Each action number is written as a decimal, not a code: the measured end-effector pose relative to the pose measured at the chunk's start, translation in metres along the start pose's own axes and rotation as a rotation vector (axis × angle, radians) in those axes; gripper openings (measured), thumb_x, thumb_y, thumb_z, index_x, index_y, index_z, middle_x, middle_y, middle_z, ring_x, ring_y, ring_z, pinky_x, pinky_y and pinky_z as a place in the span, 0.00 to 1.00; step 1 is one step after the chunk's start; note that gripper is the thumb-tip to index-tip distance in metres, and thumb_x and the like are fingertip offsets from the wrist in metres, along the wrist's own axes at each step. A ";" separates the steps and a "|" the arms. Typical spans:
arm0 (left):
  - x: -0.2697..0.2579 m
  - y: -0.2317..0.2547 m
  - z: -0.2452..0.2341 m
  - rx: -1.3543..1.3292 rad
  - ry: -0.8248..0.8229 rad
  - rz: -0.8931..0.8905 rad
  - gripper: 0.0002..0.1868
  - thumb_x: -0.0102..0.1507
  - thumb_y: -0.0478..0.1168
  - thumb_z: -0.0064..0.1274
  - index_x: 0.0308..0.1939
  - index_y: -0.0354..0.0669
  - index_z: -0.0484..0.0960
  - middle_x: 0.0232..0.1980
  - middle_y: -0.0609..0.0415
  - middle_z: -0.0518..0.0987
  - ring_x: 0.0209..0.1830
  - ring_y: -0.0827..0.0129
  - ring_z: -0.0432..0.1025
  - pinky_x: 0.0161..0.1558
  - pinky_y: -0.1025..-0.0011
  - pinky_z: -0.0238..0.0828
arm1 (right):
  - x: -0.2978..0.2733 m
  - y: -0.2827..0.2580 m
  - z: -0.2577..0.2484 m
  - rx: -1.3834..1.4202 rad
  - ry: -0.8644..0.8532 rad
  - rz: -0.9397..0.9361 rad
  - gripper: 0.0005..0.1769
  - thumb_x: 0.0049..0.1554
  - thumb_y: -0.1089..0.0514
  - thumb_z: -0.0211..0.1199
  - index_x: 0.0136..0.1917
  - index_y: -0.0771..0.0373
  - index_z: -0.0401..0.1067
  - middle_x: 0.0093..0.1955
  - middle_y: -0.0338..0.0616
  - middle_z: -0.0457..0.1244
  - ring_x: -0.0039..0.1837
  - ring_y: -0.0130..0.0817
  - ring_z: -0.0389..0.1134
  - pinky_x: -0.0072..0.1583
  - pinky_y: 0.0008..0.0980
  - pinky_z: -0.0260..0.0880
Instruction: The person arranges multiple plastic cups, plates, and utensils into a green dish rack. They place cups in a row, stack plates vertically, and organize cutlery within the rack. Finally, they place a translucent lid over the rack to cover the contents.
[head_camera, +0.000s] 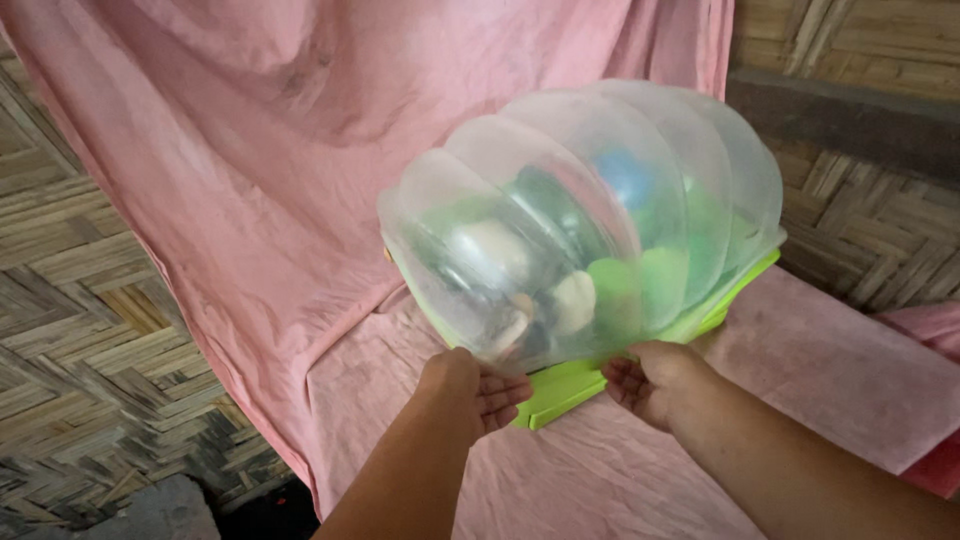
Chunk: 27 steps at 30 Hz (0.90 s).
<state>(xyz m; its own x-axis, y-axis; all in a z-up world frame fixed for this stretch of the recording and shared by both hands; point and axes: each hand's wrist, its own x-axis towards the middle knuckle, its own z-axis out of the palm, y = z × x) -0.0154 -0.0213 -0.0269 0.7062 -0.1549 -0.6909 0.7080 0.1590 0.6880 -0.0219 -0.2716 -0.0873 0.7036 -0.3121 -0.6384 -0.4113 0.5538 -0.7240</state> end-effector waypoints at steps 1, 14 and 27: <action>0.000 -0.001 -0.002 0.002 0.006 0.008 0.22 0.67 0.40 0.29 0.48 0.30 0.78 0.44 0.41 0.86 0.43 0.56 0.81 0.42 0.59 0.73 | -0.003 0.001 0.000 -0.001 0.013 0.001 0.10 0.66 0.57 0.52 0.55 0.66 0.68 0.45 0.48 0.64 0.46 0.40 0.68 0.52 0.41 0.73; 0.011 -0.015 0.004 -0.063 0.066 0.118 0.35 0.71 0.62 0.23 0.45 0.35 0.75 0.38 0.43 0.83 0.33 0.57 0.76 0.38 0.58 0.71 | -0.039 -0.002 0.008 -0.020 0.090 -0.004 0.11 0.67 0.54 0.51 0.56 0.62 0.68 0.45 0.43 0.65 0.47 0.36 0.70 0.49 0.37 0.72; 0.020 -0.020 0.010 -0.122 0.174 0.121 0.33 0.72 0.62 0.26 0.44 0.36 0.75 0.36 0.43 0.82 0.32 0.56 0.76 0.37 0.58 0.71 | -0.036 -0.014 0.006 -0.061 0.102 0.035 0.12 0.66 0.55 0.50 0.58 0.62 0.66 0.46 0.48 0.65 0.47 0.40 0.69 0.47 0.38 0.70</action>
<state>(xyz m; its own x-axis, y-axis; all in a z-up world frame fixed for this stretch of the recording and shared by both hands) -0.0160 -0.0369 -0.0523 0.7669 0.0409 -0.6405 0.6055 0.2844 0.7433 -0.0376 -0.2631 -0.0529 0.6264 -0.3722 -0.6849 -0.4712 0.5192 -0.7130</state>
